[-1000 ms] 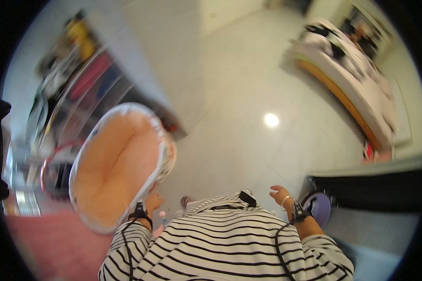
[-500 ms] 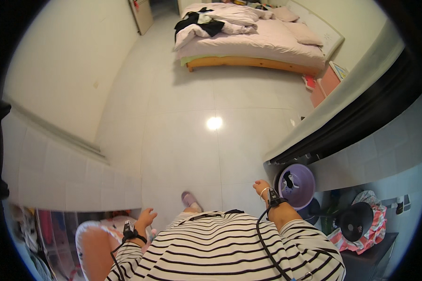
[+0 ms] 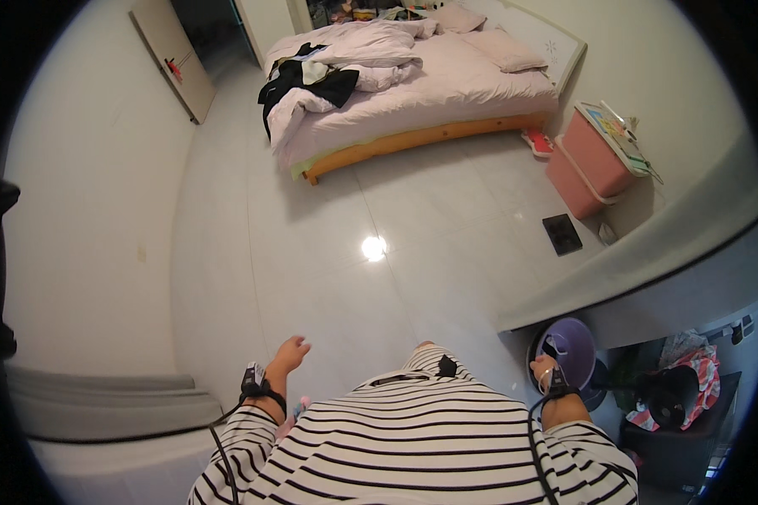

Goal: The person moves around a cluttered room, picks up a hula hoop and a water bottle, then wipes a blue stool with a cloth. They later fold several garments on a bed, including a light-colored top, a black top, and a gray shirt, placing the folded items on the bed.

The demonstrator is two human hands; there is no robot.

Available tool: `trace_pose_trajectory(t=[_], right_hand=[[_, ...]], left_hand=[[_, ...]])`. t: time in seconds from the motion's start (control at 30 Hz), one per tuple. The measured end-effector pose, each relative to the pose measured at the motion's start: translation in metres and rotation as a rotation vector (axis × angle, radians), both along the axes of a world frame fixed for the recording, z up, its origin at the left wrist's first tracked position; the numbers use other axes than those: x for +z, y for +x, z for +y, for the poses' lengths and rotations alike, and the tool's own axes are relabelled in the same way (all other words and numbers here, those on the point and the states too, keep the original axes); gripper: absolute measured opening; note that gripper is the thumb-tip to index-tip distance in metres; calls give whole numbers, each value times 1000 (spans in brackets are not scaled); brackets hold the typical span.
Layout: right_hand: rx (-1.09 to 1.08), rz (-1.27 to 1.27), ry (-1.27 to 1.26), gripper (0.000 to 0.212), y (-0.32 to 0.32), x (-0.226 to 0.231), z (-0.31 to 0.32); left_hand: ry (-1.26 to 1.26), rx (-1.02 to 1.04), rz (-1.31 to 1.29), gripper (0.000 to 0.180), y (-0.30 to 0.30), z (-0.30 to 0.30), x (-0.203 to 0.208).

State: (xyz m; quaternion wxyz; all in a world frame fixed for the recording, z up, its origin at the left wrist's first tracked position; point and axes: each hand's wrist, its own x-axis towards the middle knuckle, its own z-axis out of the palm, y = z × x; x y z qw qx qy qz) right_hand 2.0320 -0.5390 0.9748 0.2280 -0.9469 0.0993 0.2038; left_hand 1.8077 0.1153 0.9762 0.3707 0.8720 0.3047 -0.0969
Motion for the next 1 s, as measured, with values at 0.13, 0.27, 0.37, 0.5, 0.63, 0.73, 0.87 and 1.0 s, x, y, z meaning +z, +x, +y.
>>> trace_pose_trajectory(t=[0.13, 0.27, 0.37, 0.5, 0.63, 0.73, 0.87, 1.0], right_hand=[[1160, 124, -756, 21, 65, -35, 27], [1225, 17, -602, 20, 209, -52, 112], [1271, 85, -547, 19, 308, -40, 215], [544, -212, 23, 31, 470, -1, 413], [495, -166, 250, 34, 589, 32, 607], [498, -195, 387, 34, 625, 43, 713], [631, -126, 164, 39, 655, 58, 790], [612, -178, 91, 42, 726, 76, 843]], left_hand=[[-114, -100, -110, 46, 133, 29, 16], [-88, -176, -34, 48, 209, 80, 22], [-47, -159, 196, 49, 229, 144, 22], [-155, 335, 109, 52, 239, 232, 3], [-144, 393, 173, 52, 247, 310, -39], [-113, 208, 434, 53, 256, 379, -57], [-154, -45, 706, 57, 362, 486, -61], [117, 178, 173, 51, 533, 570, -19]])
